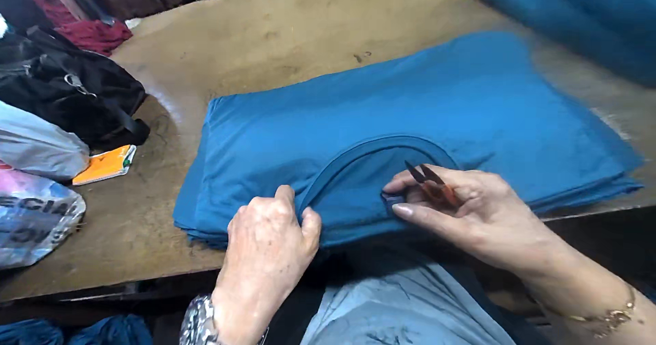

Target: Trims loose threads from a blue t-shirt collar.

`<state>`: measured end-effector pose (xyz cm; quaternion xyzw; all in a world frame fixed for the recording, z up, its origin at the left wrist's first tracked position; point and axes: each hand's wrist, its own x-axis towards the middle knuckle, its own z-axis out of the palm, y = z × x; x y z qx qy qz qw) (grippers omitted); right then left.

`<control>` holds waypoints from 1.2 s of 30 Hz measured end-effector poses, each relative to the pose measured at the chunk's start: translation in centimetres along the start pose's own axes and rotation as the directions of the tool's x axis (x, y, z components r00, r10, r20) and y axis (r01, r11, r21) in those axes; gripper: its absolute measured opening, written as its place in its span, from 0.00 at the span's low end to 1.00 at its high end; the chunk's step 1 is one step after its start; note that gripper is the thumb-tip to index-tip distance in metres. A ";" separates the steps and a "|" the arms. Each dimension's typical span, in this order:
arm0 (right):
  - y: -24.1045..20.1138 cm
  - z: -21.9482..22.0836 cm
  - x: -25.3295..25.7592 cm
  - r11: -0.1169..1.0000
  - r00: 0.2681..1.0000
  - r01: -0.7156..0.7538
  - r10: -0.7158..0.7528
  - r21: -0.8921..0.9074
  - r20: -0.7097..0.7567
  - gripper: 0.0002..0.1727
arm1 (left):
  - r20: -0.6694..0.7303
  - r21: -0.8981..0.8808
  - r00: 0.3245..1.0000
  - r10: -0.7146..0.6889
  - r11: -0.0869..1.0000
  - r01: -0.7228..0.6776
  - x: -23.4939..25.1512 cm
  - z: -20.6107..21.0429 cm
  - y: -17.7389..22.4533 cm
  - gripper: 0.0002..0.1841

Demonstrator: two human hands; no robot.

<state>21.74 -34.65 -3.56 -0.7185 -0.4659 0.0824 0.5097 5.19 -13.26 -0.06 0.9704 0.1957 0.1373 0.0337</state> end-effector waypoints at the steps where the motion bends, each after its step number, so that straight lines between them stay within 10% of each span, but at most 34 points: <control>1: -0.1 0.0 0.0 1.000 1.000 -0.002 0.002 -0.005 -0.002 0.14 | 0.000 -0.009 1.000 0.009 1.000 -0.009 -0.3 -0.3 -0.1 0.15; 6: -1.3 0.8 -0.4 0.997 0.998 0.043 -0.045 -0.069 -0.032 0.13 | -0.122 -0.392 0.992 -0.029 0.920 -0.021 -2.4 -0.8 -1.1 0.10; 9: 0.4 1.2 -1.0 0.974 0.981 0.186 -0.191 -0.129 -0.026 0.15 | -0.092 -0.941 0.941 -0.326 0.337 0.024 -3.6 -0.3 -1.6 0.08; 11: 0.7 1.3 -1.3 0.967 0.979 0.200 -0.204 -0.155 -0.010 0.14 | 0.053 -0.993 0.874 -0.484 -0.116 -0.004 -3.9 0.2 -1.2 0.09; 14: 0.6 1.2 -1.2 0.978 0.988 0.151 -0.152 -0.143 0.006 0.15 | 0.173 -0.928 0.831 -0.529 -0.371 -0.043 -4.2 1.2 -0.4 0.09; 32: -4.5 7.9 0.1 0.979 0.980 0.194 -0.196 0.069 0.022 0.08 | -0.080 -0.979 0.921 -0.381 -0.143 -0.144 -6.5 2.5 0.6 0.10; 36: -5.0 6.3 -0.9 0.937 0.910 0.347 -0.330 -0.026 0.252 0.10 | -0.067 -0.972 0.917 -0.392 -0.180 -0.148 -6.5 2.7 0.8 0.12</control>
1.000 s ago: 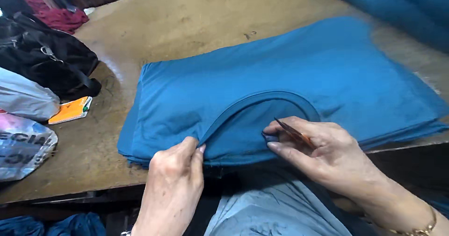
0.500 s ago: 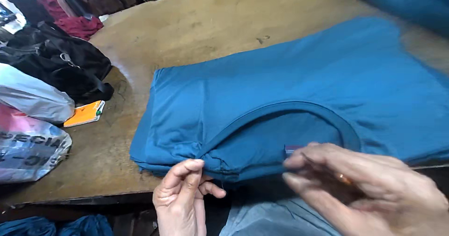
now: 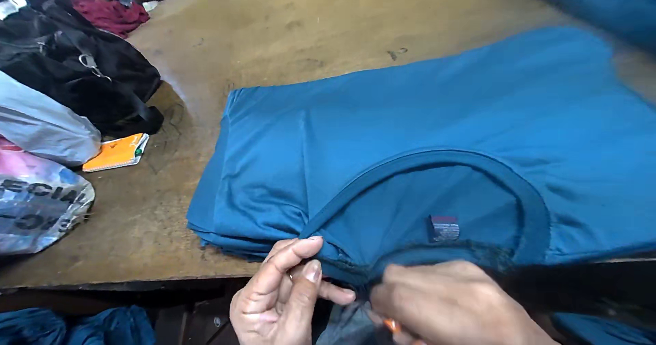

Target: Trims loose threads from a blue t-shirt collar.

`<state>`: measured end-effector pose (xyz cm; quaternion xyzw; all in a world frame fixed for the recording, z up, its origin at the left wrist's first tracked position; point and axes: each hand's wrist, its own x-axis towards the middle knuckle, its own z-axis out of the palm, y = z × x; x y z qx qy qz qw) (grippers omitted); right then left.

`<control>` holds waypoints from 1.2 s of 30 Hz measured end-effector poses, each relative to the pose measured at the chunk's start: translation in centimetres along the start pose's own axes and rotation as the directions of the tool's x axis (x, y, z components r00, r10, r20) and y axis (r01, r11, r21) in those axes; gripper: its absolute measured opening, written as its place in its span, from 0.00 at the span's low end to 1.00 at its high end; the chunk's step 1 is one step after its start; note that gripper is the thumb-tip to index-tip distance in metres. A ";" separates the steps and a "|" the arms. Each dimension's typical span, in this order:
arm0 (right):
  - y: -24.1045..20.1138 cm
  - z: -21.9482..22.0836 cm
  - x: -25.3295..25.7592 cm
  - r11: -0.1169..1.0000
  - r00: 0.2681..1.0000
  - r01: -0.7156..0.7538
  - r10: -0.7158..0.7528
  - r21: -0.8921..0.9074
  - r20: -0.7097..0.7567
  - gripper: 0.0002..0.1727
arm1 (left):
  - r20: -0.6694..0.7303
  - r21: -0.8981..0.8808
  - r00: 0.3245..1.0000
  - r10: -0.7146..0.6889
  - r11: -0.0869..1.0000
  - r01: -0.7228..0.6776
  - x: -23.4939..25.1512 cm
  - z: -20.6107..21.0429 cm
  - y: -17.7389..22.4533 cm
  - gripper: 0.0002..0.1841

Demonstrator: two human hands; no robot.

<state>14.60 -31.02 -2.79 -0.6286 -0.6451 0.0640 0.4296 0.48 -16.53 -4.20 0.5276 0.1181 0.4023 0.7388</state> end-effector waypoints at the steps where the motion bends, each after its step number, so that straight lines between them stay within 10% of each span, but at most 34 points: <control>1: -0.2 -0.2 -0.2 0.998 0.998 0.033 -0.031 -0.046 0.061 0.10 | 0.016 -0.008 1.000 0.013 1.000 -0.012 0.1 0.0 -0.1 0.13; 13: 1.1 0.2 1.6 0.997 0.958 -0.051 0.067 0.063 -0.280 0.09 | 0.013 0.111 0.998 0.064 0.992 -0.065 -0.5 1.1 -0.1 0.13; 18: 0.0 0.3 0.7 0.960 0.966 0.051 -0.117 -0.274 -0.232 0.06 | -0.042 0.019 0.999 0.030 0.999 -0.029 -0.3 1.5 -0.2 0.19; 24: -0.4 1.1 -0.3 0.956 0.979 0.119 -0.158 -0.268 -0.132 0.07 | -0.073 0.033 0.996 0.044 0.999 -0.041 0.0 2.3 -0.7 0.27; 30: -0.2 -1.9 -1.1 0.977 0.979 -0.196 0.200 0.080 -0.049 0.23 | -0.098 0.084 0.994 0.041 0.996 -0.033 -0.3 1.9 -0.6 0.21; 36: 1.2 -5.3 -1.1 0.968 0.983 -0.146 0.119 -0.204 -0.137 0.27 | -0.153 -0.151 0.985 -0.082 0.987 0.058 0.1 2.8 0.6 0.22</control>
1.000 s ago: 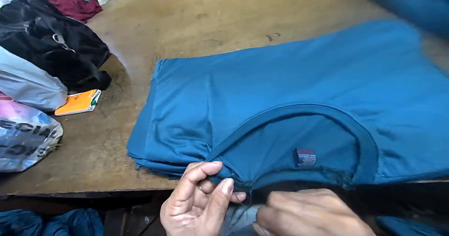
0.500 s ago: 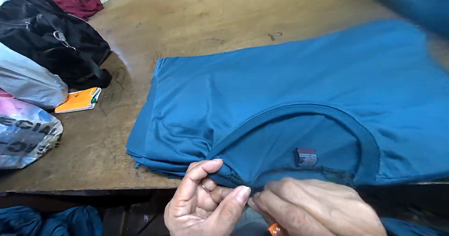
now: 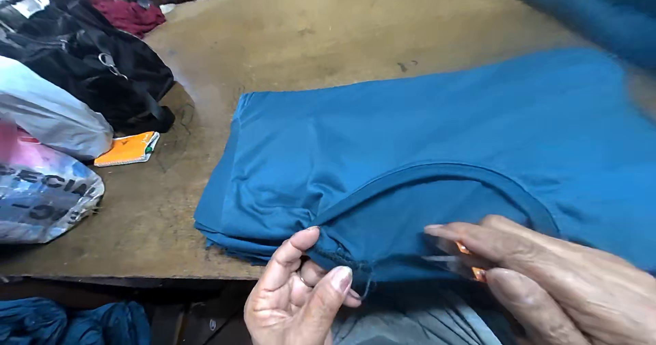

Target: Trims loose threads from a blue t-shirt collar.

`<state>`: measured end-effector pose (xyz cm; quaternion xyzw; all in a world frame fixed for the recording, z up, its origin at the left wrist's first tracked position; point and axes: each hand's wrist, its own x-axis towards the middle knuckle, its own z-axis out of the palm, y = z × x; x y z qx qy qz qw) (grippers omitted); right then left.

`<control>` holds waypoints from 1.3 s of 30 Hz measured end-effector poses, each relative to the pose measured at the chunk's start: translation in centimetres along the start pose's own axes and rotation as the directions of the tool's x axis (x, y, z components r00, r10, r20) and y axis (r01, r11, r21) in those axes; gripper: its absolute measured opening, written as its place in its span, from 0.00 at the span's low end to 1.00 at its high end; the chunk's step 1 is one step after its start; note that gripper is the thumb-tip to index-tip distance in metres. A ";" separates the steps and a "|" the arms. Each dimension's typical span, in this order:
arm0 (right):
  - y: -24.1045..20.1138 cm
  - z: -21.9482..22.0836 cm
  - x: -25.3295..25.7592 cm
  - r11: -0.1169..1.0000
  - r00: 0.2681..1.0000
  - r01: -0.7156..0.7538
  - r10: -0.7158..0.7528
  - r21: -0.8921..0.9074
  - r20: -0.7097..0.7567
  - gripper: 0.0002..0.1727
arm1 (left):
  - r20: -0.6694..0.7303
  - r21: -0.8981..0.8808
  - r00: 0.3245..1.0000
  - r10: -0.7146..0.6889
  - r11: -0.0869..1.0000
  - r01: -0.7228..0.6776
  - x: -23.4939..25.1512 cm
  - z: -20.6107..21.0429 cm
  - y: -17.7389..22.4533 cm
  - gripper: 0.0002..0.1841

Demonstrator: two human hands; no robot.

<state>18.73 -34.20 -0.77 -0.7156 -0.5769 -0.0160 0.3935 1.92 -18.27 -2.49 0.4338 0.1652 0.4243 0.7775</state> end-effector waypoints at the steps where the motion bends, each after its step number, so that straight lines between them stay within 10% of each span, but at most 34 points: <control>1: 0.1 0.1 0.1 0.999 1.000 0.023 -0.022 -0.030 0.008 0.27 | -0.001 -0.007 1.000 0.014 1.000 -0.014 0.0 0.2 0.1 0.22; 39: -0.5 2.9 0.9 0.988 0.991 0.130 -0.132 -0.078 -0.013 0.22 | 0.067 0.103 0.989 0.133 0.985 -0.139 -0.4 -0.1 -0.7 0.27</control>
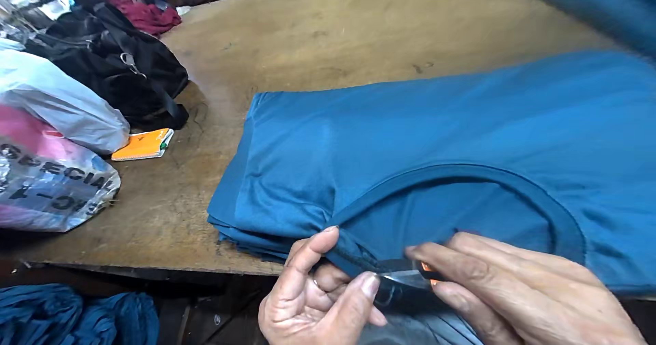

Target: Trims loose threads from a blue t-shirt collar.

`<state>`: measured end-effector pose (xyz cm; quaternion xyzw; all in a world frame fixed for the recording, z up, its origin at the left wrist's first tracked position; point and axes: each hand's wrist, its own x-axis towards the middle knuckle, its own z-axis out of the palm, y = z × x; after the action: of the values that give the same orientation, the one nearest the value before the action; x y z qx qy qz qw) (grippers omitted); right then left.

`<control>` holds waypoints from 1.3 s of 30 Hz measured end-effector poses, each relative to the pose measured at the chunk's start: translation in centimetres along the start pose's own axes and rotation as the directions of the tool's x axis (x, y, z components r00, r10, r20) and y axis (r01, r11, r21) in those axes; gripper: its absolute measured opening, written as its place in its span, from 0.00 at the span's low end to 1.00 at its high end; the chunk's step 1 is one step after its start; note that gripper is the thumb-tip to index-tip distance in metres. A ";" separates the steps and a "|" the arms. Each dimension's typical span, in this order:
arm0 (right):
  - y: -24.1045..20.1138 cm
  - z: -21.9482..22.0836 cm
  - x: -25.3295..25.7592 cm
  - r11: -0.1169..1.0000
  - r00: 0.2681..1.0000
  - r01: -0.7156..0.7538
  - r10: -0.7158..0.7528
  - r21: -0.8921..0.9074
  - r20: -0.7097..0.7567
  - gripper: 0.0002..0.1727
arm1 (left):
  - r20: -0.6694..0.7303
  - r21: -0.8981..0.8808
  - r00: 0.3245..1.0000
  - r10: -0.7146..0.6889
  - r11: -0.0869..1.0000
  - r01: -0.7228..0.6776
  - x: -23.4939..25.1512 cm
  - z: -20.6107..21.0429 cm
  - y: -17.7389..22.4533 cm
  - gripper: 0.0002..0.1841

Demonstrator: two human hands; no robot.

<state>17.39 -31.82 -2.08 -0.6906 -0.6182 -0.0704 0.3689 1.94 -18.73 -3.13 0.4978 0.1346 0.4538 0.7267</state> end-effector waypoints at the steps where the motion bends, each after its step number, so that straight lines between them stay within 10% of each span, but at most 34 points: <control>1: -0.1 0.0 0.0 1.000 1.000 -0.004 0.004 -0.011 -0.003 0.22 | -0.004 0.002 1.000 -0.002 1.000 0.002 0.0 0.0 0.0 0.27; 27: -0.7 1.2 -1.0 0.994 0.998 -0.037 0.032 -0.101 -0.050 0.23 | -0.007 0.008 1.000 0.005 1.000 -0.005 -0.4 -0.3 -0.8 0.30; 33: -0.9 0.7 -1.1 0.799 0.953 -0.231 0.302 0.555 -0.039 0.24 | 0.009 0.053 0.998 0.056 0.997 -0.056 -0.3 -1.0 -1.5 0.23; 39: -1.7 2.8 0.7 0.928 0.973 -0.118 0.179 0.354 -0.145 0.15 | 0.078 0.039 0.995 0.060 0.997 -0.063 -0.3 -1.2 -1.4 0.22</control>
<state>14.98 -29.63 -3.00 -0.6518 -0.5319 0.0064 0.5405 1.73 -18.39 -5.00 0.5338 0.1005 0.4535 0.7066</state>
